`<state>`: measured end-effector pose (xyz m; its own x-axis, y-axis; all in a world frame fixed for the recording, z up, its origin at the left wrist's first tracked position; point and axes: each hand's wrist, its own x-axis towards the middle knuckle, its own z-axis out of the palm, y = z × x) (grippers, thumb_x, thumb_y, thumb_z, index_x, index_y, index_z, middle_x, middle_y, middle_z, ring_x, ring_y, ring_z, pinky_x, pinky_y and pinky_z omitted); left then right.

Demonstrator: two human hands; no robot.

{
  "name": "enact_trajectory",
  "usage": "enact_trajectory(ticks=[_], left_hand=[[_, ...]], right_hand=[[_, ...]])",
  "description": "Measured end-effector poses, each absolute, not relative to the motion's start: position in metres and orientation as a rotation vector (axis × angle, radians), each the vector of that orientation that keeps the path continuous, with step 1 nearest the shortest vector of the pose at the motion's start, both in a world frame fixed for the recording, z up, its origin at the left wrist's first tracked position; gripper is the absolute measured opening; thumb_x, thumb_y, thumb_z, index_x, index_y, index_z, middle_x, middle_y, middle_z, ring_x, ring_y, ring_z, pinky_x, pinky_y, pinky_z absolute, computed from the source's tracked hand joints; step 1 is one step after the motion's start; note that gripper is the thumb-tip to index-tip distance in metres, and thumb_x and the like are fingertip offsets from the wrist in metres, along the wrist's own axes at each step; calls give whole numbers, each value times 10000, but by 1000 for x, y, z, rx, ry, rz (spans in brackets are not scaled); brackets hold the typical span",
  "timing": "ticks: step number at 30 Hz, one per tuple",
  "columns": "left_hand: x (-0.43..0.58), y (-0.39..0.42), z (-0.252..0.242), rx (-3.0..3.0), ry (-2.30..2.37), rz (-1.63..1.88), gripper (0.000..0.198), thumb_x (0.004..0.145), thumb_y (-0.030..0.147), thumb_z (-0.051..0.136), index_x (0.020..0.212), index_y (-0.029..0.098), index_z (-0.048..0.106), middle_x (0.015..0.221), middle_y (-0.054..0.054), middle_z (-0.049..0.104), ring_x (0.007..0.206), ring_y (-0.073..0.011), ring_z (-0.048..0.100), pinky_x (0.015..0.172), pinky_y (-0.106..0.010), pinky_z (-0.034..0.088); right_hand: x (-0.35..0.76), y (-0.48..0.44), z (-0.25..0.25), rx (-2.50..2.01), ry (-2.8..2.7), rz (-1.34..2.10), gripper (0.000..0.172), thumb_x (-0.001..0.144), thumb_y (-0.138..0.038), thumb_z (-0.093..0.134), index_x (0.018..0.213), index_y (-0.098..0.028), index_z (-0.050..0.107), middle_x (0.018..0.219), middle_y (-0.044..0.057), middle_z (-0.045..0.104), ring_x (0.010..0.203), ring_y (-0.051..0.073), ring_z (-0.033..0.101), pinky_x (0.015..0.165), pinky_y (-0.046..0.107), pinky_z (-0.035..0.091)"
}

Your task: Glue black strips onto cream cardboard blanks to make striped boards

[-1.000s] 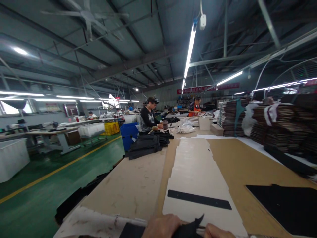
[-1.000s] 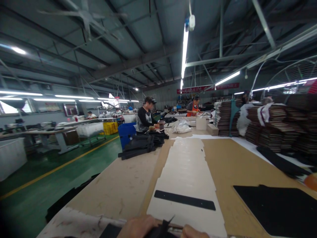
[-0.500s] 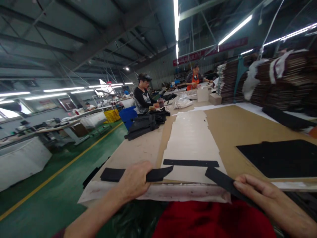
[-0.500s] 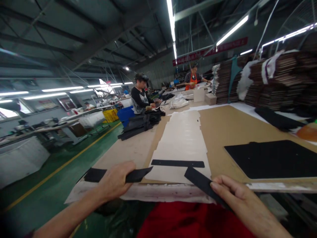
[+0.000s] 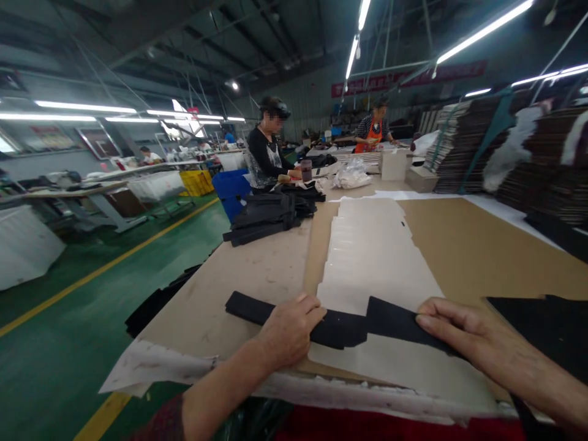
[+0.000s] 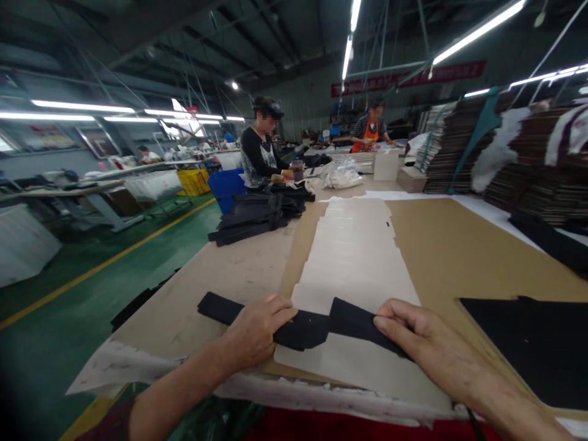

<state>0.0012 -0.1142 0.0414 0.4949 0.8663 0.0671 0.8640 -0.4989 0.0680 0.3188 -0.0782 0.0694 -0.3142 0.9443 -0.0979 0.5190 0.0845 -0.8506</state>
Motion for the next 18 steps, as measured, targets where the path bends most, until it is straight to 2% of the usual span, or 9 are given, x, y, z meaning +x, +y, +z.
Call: enact_trajectory(ticks=[4, 10, 14, 18], left_hand=[[-1, -100, 27, 2647, 1512, 172, 405, 818, 94, 479, 1210, 179, 534, 1176, -86, 582, 1098, -222, 510, 1005, -373, 438], [-6, -97, 14, 2611, 1473, 324, 446, 803, 133, 529, 1249, 158, 528, 1238, -87, 559, 1110, -235, 495, 987, -357, 456], [-8, -95, 8, 2609, 1453, 396, 389, 832, 146, 517, 1220, 163, 538, 1154, -78, 575, 1060, -216, 507, 950, -348, 475], [-10, -93, 4, 2631, 1416, 408, 427, 798, 161, 546, 1224, 138, 536, 1121, -92, 569, 1036, -231, 503, 940, -366, 483]], right_hand=[[279, -45, 74, -1393, -2061, 1361, 364, 864, -563, 510, 732, -225, 540, 608, -49, 412, 567, 120, 370, 530, 237, 296], [236, -16, 65, -1414, -2051, 1582, 336, 846, -535, 524, 718, -229, 469, 614, -56, 374, 551, 108, 357, 509, 220, 321], [219, 0, 54, -1499, -2128, 1579, 277, 837, -454, 523, 710, -220, 447, 597, -59, 363, 524, 94, 335, 474, 209, 296], [213, 12, 48, -1507, -2144, 1559, 230, 844, -400, 499, 713, -218, 448, 595, -60, 356, 536, 96, 329, 492, 207, 327]])
